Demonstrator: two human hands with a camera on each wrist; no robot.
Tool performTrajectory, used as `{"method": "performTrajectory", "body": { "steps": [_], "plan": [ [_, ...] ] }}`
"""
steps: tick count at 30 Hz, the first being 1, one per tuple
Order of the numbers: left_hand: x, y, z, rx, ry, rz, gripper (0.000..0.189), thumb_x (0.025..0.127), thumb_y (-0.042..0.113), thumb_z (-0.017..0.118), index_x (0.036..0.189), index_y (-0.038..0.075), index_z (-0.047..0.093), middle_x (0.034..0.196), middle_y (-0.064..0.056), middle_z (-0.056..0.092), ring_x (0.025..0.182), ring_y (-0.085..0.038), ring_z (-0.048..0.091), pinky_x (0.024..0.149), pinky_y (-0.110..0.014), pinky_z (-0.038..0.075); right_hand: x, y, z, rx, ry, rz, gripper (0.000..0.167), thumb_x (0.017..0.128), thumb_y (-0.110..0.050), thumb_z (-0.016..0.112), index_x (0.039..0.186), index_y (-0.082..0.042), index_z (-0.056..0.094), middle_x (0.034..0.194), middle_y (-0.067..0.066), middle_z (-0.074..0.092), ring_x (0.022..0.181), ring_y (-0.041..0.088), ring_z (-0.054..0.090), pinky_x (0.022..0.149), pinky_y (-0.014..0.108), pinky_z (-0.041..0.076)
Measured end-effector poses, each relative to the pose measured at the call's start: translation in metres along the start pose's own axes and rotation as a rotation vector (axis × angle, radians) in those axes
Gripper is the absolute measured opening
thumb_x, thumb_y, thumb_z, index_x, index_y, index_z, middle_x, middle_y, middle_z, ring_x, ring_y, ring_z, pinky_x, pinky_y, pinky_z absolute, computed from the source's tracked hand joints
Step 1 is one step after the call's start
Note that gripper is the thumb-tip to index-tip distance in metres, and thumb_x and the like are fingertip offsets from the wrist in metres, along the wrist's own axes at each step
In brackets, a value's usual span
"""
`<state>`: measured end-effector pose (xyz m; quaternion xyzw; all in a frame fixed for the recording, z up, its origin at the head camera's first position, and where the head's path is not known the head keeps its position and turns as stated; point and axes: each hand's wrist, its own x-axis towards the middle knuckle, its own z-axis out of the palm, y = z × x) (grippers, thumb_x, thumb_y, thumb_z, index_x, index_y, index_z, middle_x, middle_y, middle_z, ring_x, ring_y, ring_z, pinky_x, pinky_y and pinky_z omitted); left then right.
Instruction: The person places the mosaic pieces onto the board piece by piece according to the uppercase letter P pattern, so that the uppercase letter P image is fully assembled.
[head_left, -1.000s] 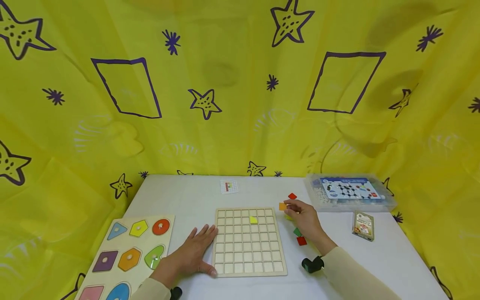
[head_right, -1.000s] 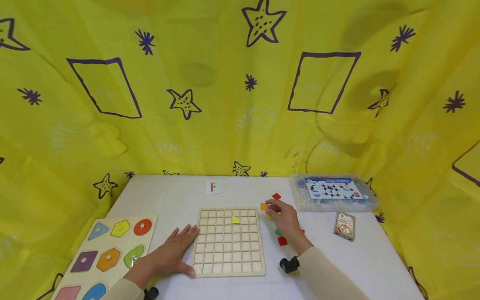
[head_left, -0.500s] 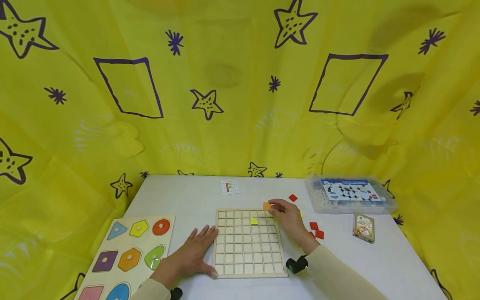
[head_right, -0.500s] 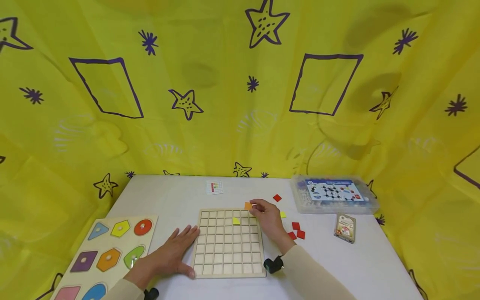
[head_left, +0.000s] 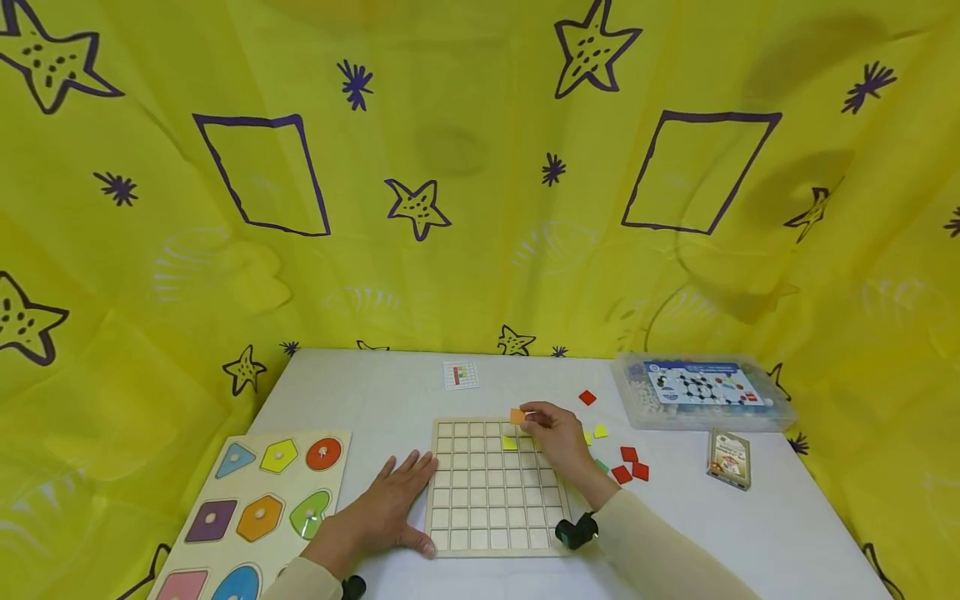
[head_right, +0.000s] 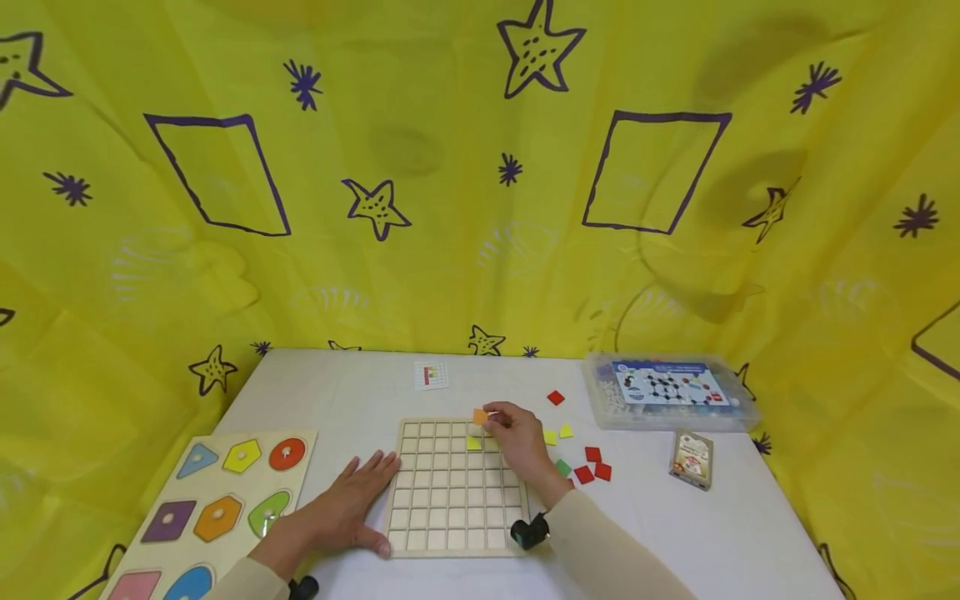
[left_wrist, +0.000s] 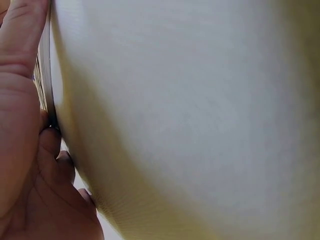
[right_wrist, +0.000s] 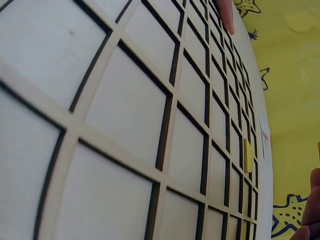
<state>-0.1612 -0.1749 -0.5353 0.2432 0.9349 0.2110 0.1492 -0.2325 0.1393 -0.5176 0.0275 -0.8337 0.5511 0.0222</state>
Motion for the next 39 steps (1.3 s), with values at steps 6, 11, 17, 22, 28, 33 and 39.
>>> {"method": "performTrajectory", "body": {
  "steps": [6, 11, 17, 22, 28, 33, 39],
  "plan": [
    [-0.002, 0.004, -0.003, -0.004, 0.004, 0.002, 0.136, 0.062, 0.069, 0.088, 0.166, 0.004, 0.029, 0.174, -0.014, 0.027, 0.163, -0.038, 0.019, 0.131, -0.064, 0.010, 0.002, -0.001, 0.006, -0.014, -0.009, -0.007, 0.024, 0.096, -0.004, 0.074, 0.119, -0.010, 0.078, 0.100, 0.004, 0.075, 0.090, 0.015, 0.069, 0.074, 0.023, 0.057],
    [-0.003, 0.005, -0.003, -0.003, 0.005, -0.008, 0.136, 0.061, 0.070, 0.086, 0.166, 0.005, 0.029, 0.174, -0.013, 0.027, 0.163, -0.038, 0.019, 0.131, -0.063, 0.010, 0.003, 0.000, 0.014, -0.032, -0.008, -0.018, 0.022, 0.096, -0.004, 0.075, 0.117, -0.010, 0.078, 0.102, 0.006, 0.077, 0.094, 0.018, 0.071, 0.076, 0.025, 0.058],
    [-0.002, 0.003, -0.002, 0.002, 0.008, -0.001, 0.136, 0.061, 0.070, 0.086, 0.166, 0.005, 0.029, 0.174, -0.013, 0.028, 0.163, -0.038, 0.019, 0.131, -0.064, 0.010, 0.001, 0.004, 0.021, -0.041, -0.033, -0.004, 0.020, 0.096, -0.006, 0.075, 0.115, -0.010, 0.078, 0.099, 0.004, 0.077, 0.092, 0.015, 0.069, 0.076, 0.025, 0.058],
    [-0.002, 0.003, -0.002, 0.004, 0.007, -0.002, 0.137, 0.061, 0.071, 0.087, 0.166, 0.005, 0.029, 0.174, -0.013, 0.028, 0.163, -0.038, 0.019, 0.131, -0.064, 0.011, 0.000, 0.005, 0.025, -0.057, -0.044, -0.026, 0.018, 0.095, -0.004, 0.076, 0.112, -0.008, 0.079, 0.095, 0.004, 0.075, 0.086, 0.013, 0.066, 0.074, 0.025, 0.055],
    [-0.001, 0.003, 0.000, 0.004, 0.006, -0.010, 0.137, 0.060, 0.070, 0.087, 0.166, 0.005, 0.029, 0.174, -0.013, 0.029, 0.163, -0.038, 0.019, 0.131, -0.063, 0.011, 0.000, 0.005, 0.030, -0.081, -0.059, -0.036, 0.017, 0.093, 0.000, 0.075, 0.109, -0.006, 0.078, 0.091, 0.004, 0.074, 0.081, 0.013, 0.062, 0.070, 0.026, 0.053],
    [-0.001, 0.002, 0.000, 0.013, 0.008, -0.005, 0.136, 0.061, 0.071, 0.086, 0.166, 0.005, 0.029, 0.174, -0.013, 0.029, 0.163, -0.037, 0.019, 0.132, -0.063, 0.011, -0.001, 0.006, 0.035, -0.103, -0.061, -0.052, 0.017, 0.091, 0.001, 0.077, 0.106, -0.007, 0.078, 0.088, 0.004, 0.074, 0.080, 0.012, 0.063, 0.072, 0.027, 0.054],
    [0.000, 0.001, 0.001, 0.014, 0.008, 0.000, 0.136, 0.061, 0.070, 0.087, 0.166, 0.005, 0.029, 0.174, -0.012, 0.029, 0.163, -0.037, 0.019, 0.132, -0.063, 0.010, -0.002, 0.007, 0.038, -0.134, -0.067, -0.075, 0.018, 0.090, 0.002, 0.077, 0.103, -0.009, 0.077, 0.087, 0.001, 0.073, 0.079, 0.012, 0.061, 0.073, 0.027, 0.054]
  ]
}}
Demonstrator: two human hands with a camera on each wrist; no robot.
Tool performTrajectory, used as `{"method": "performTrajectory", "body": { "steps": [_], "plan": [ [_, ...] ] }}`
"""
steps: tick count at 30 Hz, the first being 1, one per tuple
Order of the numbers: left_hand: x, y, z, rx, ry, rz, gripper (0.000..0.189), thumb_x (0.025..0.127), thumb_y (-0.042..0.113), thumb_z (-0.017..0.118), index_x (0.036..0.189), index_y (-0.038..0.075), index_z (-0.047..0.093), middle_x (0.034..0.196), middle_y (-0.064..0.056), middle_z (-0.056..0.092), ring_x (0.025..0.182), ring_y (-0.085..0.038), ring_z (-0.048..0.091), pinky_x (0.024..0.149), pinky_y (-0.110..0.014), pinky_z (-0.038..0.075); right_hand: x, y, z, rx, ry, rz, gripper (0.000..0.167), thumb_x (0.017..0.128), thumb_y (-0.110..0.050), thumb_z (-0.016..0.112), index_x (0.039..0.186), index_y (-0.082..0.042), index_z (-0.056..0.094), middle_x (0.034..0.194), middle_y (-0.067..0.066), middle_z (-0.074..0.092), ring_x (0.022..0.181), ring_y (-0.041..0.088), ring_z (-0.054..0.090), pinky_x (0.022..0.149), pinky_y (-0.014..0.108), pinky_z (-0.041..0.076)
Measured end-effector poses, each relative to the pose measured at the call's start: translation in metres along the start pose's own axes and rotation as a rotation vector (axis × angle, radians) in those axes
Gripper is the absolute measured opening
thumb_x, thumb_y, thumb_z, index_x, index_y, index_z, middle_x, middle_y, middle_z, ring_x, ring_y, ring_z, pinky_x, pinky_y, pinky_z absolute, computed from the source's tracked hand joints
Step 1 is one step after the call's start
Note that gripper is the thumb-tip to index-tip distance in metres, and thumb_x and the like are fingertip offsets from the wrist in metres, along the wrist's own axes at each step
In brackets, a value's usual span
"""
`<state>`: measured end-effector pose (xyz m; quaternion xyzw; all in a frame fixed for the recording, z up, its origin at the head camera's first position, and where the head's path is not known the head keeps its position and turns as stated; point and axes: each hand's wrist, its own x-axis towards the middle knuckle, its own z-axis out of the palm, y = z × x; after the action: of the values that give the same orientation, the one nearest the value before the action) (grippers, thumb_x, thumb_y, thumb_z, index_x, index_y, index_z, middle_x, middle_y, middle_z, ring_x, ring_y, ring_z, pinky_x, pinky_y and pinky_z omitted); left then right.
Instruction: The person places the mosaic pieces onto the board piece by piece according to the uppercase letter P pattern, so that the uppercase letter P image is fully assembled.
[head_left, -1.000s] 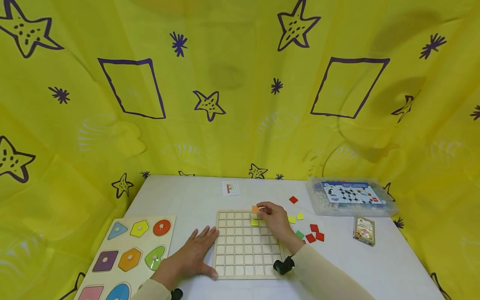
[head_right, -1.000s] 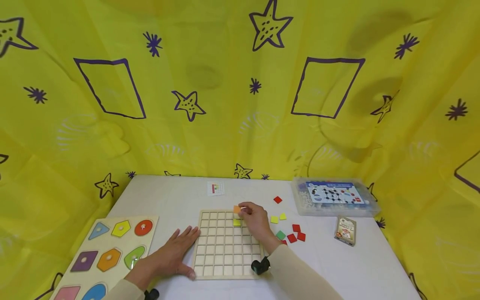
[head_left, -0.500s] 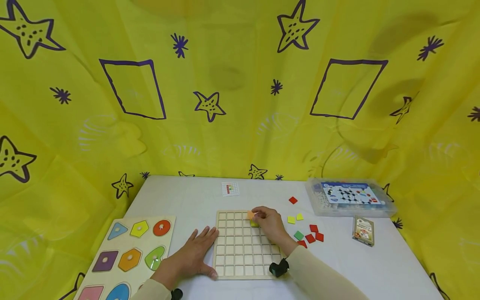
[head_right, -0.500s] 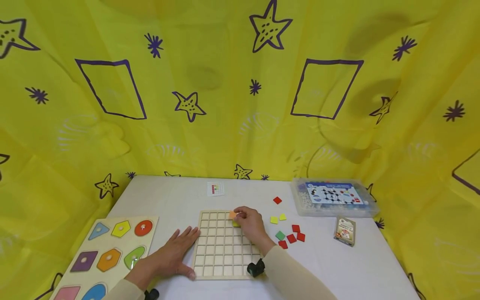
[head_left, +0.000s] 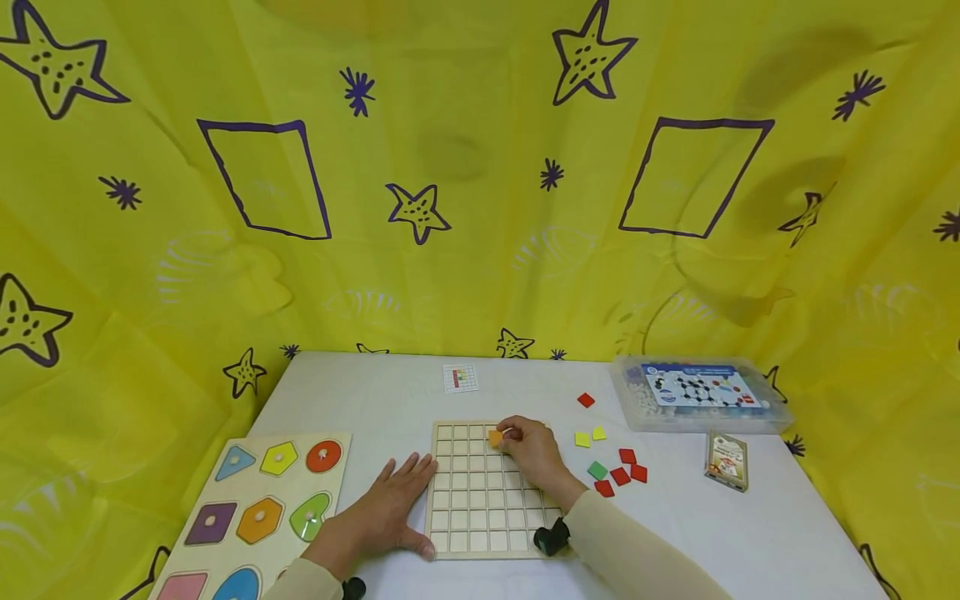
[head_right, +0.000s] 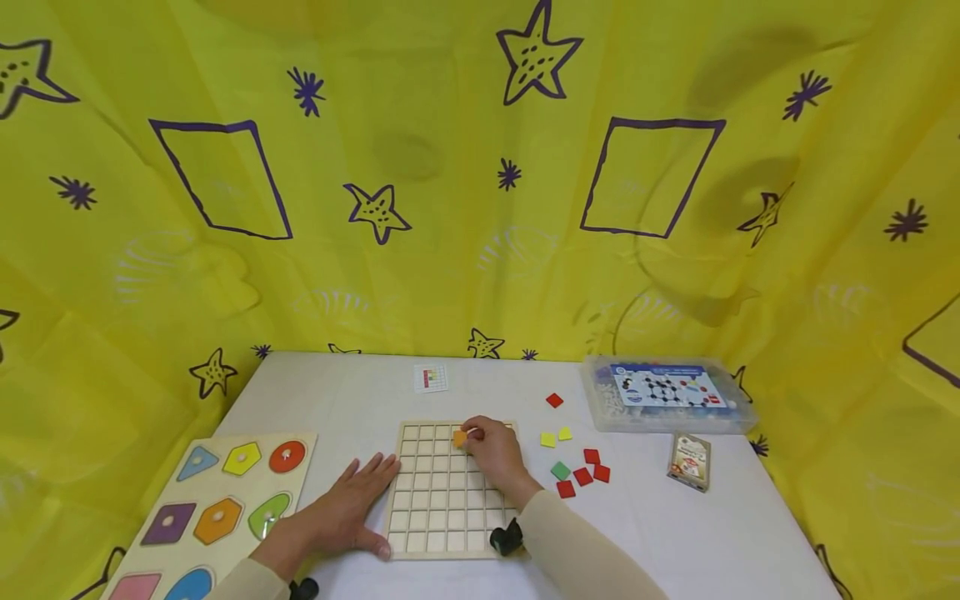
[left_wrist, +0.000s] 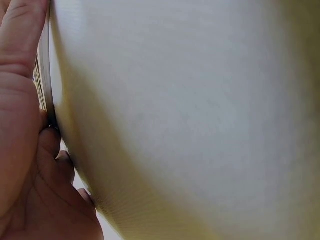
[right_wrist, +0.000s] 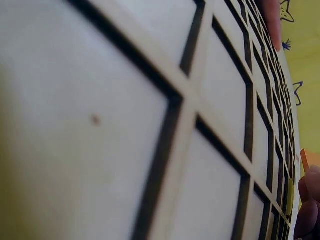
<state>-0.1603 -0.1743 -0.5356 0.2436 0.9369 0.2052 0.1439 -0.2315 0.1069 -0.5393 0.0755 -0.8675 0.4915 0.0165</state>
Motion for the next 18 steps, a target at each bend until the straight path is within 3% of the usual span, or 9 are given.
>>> {"method": "performTrajectory", "body": {
  "steps": [12, 18],
  "plan": [
    [0.0009, -0.0018, 0.0021, 0.016, 0.008, 0.007, 0.136, 0.061, 0.071, 0.087, 0.166, 0.005, 0.030, 0.174, -0.012, 0.030, 0.163, -0.038, 0.019, 0.131, -0.064, 0.012, -0.0024, 0.0022, 0.0045, -0.072, -0.028, -0.028, 0.017, 0.090, 0.002, 0.077, 0.102, -0.010, 0.076, 0.088, -0.001, 0.070, 0.081, 0.012, 0.058, 0.074, 0.026, 0.052],
    [0.0011, -0.0006, 0.0021, 0.020, -0.005, -0.009, 0.136, 0.061, 0.073, 0.086, 0.166, 0.007, 0.030, 0.174, -0.011, 0.030, 0.163, -0.037, 0.019, 0.131, -0.064, 0.012, -0.0031, 0.0022, 0.0053, -0.123, -0.039, -0.055, 0.016, 0.089, 0.000, 0.079, 0.103, -0.009, 0.077, 0.091, 0.000, 0.072, 0.084, 0.014, 0.061, 0.077, 0.031, 0.056]
  ]
}}
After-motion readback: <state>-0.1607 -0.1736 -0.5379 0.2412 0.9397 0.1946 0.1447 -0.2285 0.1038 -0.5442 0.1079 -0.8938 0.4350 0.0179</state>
